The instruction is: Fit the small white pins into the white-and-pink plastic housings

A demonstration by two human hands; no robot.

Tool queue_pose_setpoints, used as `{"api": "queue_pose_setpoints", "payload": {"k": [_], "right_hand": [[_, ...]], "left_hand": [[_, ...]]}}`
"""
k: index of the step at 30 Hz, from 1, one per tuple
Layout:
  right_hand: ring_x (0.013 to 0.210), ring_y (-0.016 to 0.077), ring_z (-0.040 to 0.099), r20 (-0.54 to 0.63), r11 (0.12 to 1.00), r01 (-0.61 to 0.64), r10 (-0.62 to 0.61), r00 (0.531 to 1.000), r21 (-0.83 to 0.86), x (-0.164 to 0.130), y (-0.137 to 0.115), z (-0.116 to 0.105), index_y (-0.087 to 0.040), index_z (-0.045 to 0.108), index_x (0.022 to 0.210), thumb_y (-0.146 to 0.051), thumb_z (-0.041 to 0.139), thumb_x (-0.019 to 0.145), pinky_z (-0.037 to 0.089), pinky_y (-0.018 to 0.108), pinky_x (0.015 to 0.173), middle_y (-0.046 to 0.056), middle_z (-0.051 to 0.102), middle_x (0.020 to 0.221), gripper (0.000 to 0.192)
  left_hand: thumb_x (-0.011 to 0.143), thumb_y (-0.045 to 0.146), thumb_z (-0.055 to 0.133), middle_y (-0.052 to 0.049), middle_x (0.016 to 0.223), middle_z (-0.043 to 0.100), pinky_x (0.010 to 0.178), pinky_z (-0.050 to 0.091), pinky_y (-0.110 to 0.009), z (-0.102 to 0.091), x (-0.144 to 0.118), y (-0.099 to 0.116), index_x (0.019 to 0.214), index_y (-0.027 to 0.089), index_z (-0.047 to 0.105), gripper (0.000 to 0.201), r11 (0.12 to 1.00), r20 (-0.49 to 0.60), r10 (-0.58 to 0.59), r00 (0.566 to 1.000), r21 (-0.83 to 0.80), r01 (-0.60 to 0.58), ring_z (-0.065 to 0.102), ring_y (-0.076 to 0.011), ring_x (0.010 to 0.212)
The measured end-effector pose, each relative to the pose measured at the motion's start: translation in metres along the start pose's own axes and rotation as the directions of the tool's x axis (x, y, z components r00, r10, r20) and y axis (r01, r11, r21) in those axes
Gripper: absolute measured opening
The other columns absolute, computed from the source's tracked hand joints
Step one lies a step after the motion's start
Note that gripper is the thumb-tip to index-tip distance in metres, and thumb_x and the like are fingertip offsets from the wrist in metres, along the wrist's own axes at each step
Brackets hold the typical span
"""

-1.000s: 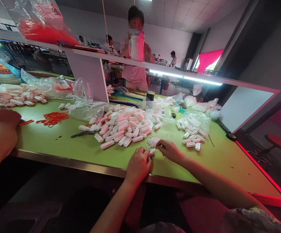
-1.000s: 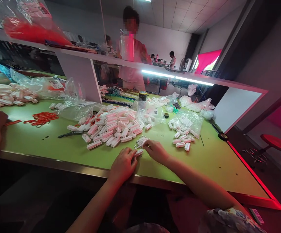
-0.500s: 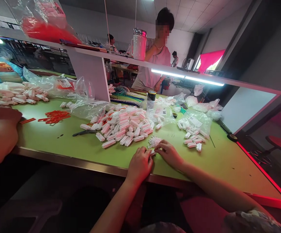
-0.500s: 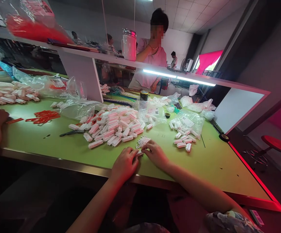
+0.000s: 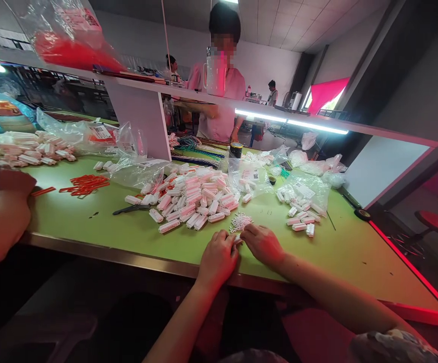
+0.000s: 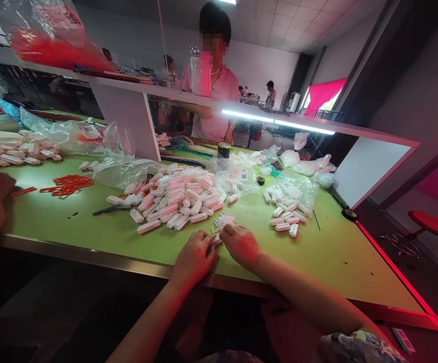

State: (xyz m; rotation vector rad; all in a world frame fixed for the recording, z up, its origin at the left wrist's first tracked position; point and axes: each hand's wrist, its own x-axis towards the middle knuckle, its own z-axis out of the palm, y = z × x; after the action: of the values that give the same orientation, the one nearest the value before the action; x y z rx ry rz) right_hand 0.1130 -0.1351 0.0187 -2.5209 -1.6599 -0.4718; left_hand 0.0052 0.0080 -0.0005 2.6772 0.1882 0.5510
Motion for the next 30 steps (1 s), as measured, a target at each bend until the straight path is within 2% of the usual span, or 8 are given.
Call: {"api": "queue_pose_setpoints", "payload": {"k": [5, 9, 16, 19, 21, 24, 27, 30], "right_hand": [[0.071, 0.016, 0.054, -0.09, 0.99, 0.085, -0.095, 0.991, -0.111, -0.002, -0.001, 0.005, -0.018, 0.065, 0.085, -0.018, 0.053, 0.099, 0.035, 0.031, 0.066, 0.004, 0.063, 0.088, 0.018], [0.071, 0.0173, 0.052, -0.169, 0.967, 0.178, -0.209, 0.963, -0.183, -0.006, -0.004, 0.009, -0.017, 0.063, 0.084, -0.015, 0.054, 0.097, 0.032, 0.033, 0.062, 0.004, 0.062, 0.084, 0.017], [0.066, 0.0182, 0.052, -0.186, 0.964, 0.159, -0.2, 0.962, -0.215, -0.012, -0.01, 0.016, -0.017, 0.065, 0.084, -0.011, 0.058, 0.092, 0.03, 0.033, 0.058, 0.003, 0.062, 0.079, 0.012], [0.069, 0.0176, 0.056, -0.18, 0.987, 0.114, -0.133, 0.975, -0.114, -0.012, -0.009, 0.012, -0.017, 0.068, 0.087, -0.013, 0.059, 0.092, 0.035, 0.031, 0.061, 0.003, 0.064, 0.081, 0.011], [0.071, 0.0169, 0.059, -0.174, 0.999, 0.04, -0.037, 0.984, 0.017, -0.012, -0.008, 0.008, -0.019, 0.07, 0.093, -0.016, 0.059, 0.094, 0.039, 0.029, 0.065, 0.004, 0.068, 0.086, 0.012], [0.078, 0.0161, 0.065, -0.161, 0.973, -0.069, 0.106, 0.981, 0.222, -0.012, -0.004, 0.005, -0.022, 0.073, 0.102, -0.019, 0.055, 0.097, 0.044, 0.027, 0.071, 0.004, 0.071, 0.096, 0.018], [0.085, 0.0172, 0.068, -0.163, 0.936, -0.094, 0.157, 0.974, 0.339, -0.013, 0.001, 0.006, -0.022, 0.074, 0.106, -0.02, 0.052, 0.099, 0.048, 0.026, 0.076, 0.006, 0.072, 0.101, 0.023], [0.088, 0.0181, 0.069, -0.179, 0.921, -0.1, 0.179, 0.967, 0.377, -0.013, 0.004, 0.008, -0.022, 0.074, 0.106, -0.022, 0.051, 0.099, 0.051, 0.027, 0.079, 0.007, 0.072, 0.102, 0.024]], "left_hand": [[0.094, 0.018, 0.052, -0.007, 0.098, 0.059, 0.086, 0.048, -0.036, 0.0, 0.002, 0.0, 0.109, 0.019, 0.066, 0.021, 1.0, 0.004, -0.004, 1.0, -0.018, 0.004, 0.056, -0.0243, 0.098], [0.094, 0.017, 0.051, -0.007, 0.098, 0.059, 0.086, 0.048, -0.036, 0.001, 0.002, -0.001, 0.112, 0.02, 0.067, 0.024, 1.0, -0.006, -0.005, 1.0, -0.014, 0.005, 0.056, -0.0245, 0.098], [0.093, 0.015, 0.052, -0.007, 0.101, 0.06, 0.087, 0.048, -0.037, 0.003, -0.001, -0.003, 0.114, 0.02, 0.066, 0.026, 1.0, -0.001, -0.006, 1.0, -0.024, 0.006, 0.056, -0.0249, 0.1], [0.093, 0.016, 0.052, -0.007, 0.099, 0.059, 0.087, 0.048, -0.038, 0.002, -0.001, -0.002, 0.111, 0.019, 0.067, 0.024, 1.0, -0.003, -0.002, 1.0, -0.021, 0.002, 0.056, -0.0252, 0.099], [0.094, 0.017, 0.052, -0.007, 0.098, 0.059, 0.087, 0.048, -0.038, 0.001, 0.0, -0.002, 0.112, 0.019, 0.066, 0.023, 1.0, -0.009, 0.005, 1.0, -0.019, -0.005, 0.056, -0.0251, 0.099], [0.092, 0.017, 0.053, -0.007, 0.098, 0.059, 0.087, 0.048, -0.037, 0.0, 0.0, -0.002, 0.112, 0.019, 0.066, 0.023, 1.0, -0.007, 0.014, 1.0, -0.014, -0.015, 0.056, -0.025, 0.1], [0.092, 0.016, 0.054, -0.007, 0.099, 0.059, 0.087, 0.048, -0.037, 0.0, 0.001, -0.001, 0.11, 0.019, 0.066, 0.023, 1.0, -0.002, 0.014, 1.0, -0.004, -0.014, 0.055, -0.025, 0.1], [0.092, 0.016, 0.053, -0.008, 0.099, 0.059, 0.088, 0.048, -0.038, 0.0, 0.0, -0.001, 0.11, 0.019, 0.066, 0.022, 1.0, 0.003, 0.011, 1.0, 0.005, -0.011, 0.055, -0.0251, 0.1]]}}
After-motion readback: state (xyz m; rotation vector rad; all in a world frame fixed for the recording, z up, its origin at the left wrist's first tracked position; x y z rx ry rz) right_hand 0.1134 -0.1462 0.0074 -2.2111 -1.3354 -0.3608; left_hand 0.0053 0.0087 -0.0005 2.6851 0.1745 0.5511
